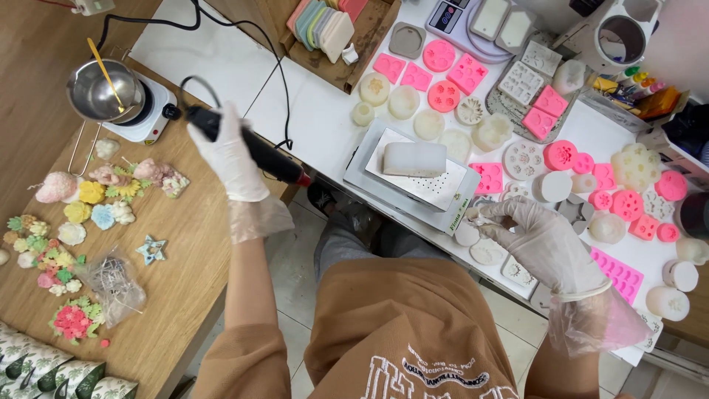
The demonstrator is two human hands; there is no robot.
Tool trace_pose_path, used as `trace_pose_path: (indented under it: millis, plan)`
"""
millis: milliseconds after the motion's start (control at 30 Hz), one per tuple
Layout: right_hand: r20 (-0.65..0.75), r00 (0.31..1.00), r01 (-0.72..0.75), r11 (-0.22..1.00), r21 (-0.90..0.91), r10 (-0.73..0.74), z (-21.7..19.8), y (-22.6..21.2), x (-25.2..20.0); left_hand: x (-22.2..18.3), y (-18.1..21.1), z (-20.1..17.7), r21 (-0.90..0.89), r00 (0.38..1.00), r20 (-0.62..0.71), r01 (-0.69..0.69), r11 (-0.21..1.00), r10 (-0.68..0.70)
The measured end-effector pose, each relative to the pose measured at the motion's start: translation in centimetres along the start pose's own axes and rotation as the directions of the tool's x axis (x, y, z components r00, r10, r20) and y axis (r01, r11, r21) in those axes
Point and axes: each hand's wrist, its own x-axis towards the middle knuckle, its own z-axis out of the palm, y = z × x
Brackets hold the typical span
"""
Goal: Preparing a candle mold by using a heat gun and adjusting components.
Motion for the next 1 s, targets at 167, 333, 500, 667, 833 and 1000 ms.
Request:
trace_pose_path:
  millis: [167,333,500,667,833,1000]
  plan:
    - [0.044,0.995,-0.087,0.989,-0.118,0.093,0.4,-1.8,0.5,6.3,-10.4,-12.8,-0.375,0.865,-0.446,0.051,0.926,-0.228]
    - [0.053,0.999,0.017,0.991,-0.133,-0.011,1.2,-1.2,1.6,5.2,-14.7,-17.9,-0.535,0.741,-0.489,0.162,0.829,-0.460]
    - [0.065,0.995,0.087,0.990,-0.107,-0.080,1.8,-1.9,2.8,3.8,-17.4,-20.3,-0.596,0.590,-0.501,0.295,0.747,-0.633]
    - [-0.104,0.993,0.058,0.998,-0.027,-0.061,3.4,-1.0,5.9,2.2,-19.1,-22.8,-0.493,0.622,-0.531,0.326,0.807,-0.576]
    - [-0.264,0.903,0.312,0.940,-0.137,-0.338,5.0,-2.7,7.4,-3.7,-5.4,-13.3,-0.258,0.459,-0.748,0.465,0.847,-0.480]
    - [-0.255,0.818,0.446,0.848,-0.285,-0.516,6.4,-4.8,8.7,-11.6,-5.1,-4.9,0.423,0.852,-0.455,-0.048,0.905,0.258]
